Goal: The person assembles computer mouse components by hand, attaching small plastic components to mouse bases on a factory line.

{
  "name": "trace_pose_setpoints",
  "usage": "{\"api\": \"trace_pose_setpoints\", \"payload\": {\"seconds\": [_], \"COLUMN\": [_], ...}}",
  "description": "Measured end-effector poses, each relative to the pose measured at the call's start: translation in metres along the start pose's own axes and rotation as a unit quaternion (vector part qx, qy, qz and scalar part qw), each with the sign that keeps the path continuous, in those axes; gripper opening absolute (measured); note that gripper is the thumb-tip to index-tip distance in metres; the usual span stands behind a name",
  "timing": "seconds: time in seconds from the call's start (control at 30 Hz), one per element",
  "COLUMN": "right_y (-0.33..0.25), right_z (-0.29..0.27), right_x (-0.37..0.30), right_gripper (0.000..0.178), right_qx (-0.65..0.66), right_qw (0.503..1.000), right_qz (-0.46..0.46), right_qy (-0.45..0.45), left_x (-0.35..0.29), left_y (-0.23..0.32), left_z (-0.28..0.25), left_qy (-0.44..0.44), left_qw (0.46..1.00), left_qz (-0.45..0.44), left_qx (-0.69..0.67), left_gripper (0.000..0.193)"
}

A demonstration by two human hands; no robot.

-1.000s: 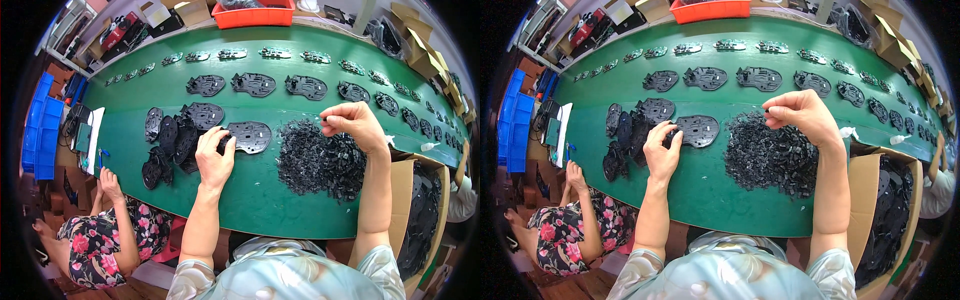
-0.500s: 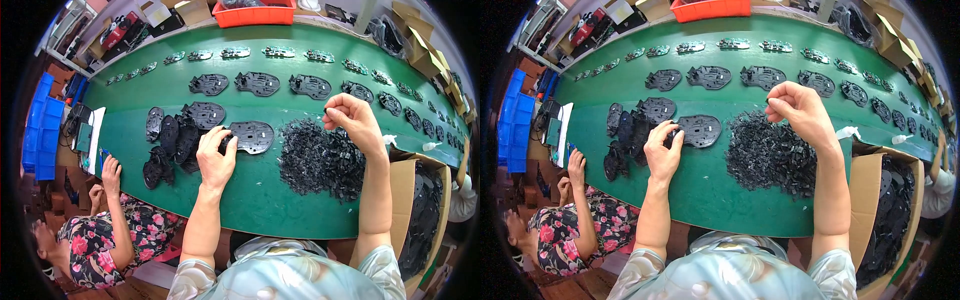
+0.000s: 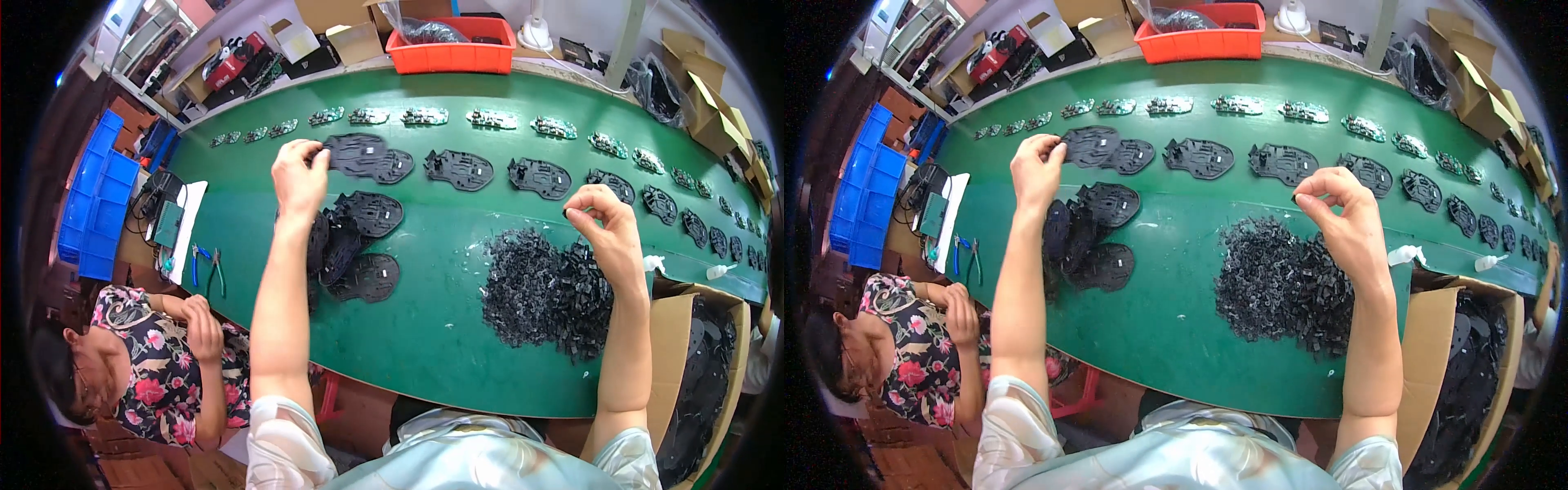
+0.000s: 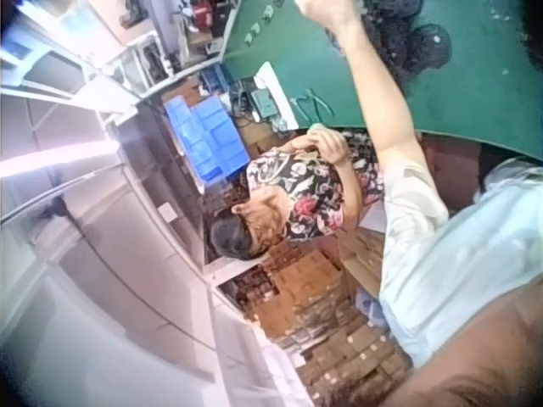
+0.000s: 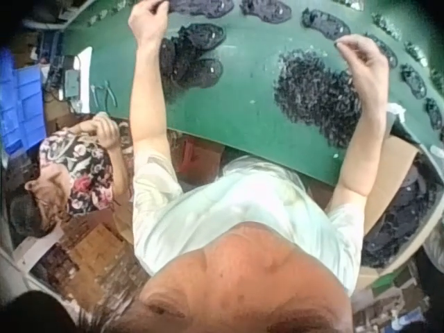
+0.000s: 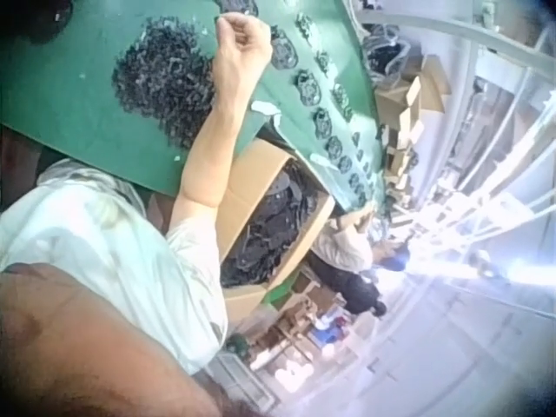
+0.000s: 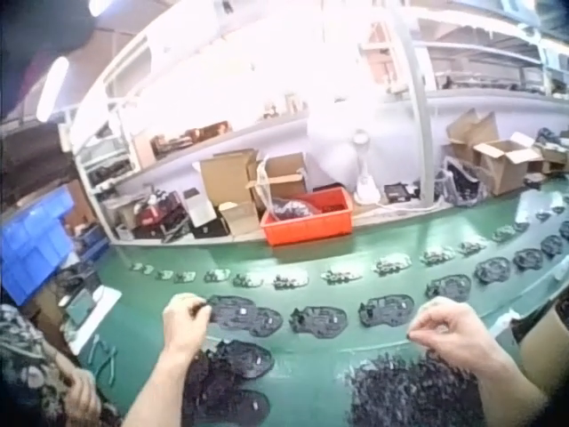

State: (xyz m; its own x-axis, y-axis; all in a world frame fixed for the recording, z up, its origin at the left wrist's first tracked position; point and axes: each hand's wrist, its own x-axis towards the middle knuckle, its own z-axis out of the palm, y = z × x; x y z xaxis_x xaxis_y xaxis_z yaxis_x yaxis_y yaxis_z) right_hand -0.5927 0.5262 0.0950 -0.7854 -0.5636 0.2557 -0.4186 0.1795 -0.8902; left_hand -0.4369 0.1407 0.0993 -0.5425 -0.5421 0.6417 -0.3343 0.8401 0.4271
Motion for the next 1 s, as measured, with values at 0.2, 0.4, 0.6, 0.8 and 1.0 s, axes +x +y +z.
{"api": "trace_pose_setpoints", "payload": {"seconds": [0.2, 0.4, 0.6, 0.8, 1.0], "right_y": [0.001, 0.001, -0.001, -0.007, -0.01], "right_z": [0.002, 0.004, 0.007, 0.012, 0.027], "right_x": [-0.002, -0.003, -0.003, -0.006, -0.009], "right_gripper": [0.007, 0.007, 0.008, 0.009, 0.008], "right_qx": [-0.008, -0.011, -0.009, -0.008, -0.026], "right_qw": [0.999, 0.999, 1.0, 1.0, 0.999], "right_qz": [-0.018, -0.026, -0.017, -0.019, -0.028], "right_qy": [0.025, 0.022, 0.019, 0.004, -0.009], "left_x": [0.039, 0.044, 0.04, 0.026, -0.073], "left_y": [-0.092, -0.114, -0.112, -0.09, 0.076], "left_z": [0.03, 0.048, 0.05, 0.031, 0.011], "left_qy": [-0.081, -0.123, -0.157, -0.068, -0.065], "left_qw": [0.973, 0.942, 0.931, 0.971, 0.986], "left_qz": [-0.143, -0.233, -0.243, -0.117, 0.047], "left_qx": [0.163, 0.206, 0.222, 0.197, -0.148], "left_gripper": [0.017, 0.02, 0.023, 0.027, 0.017]}}
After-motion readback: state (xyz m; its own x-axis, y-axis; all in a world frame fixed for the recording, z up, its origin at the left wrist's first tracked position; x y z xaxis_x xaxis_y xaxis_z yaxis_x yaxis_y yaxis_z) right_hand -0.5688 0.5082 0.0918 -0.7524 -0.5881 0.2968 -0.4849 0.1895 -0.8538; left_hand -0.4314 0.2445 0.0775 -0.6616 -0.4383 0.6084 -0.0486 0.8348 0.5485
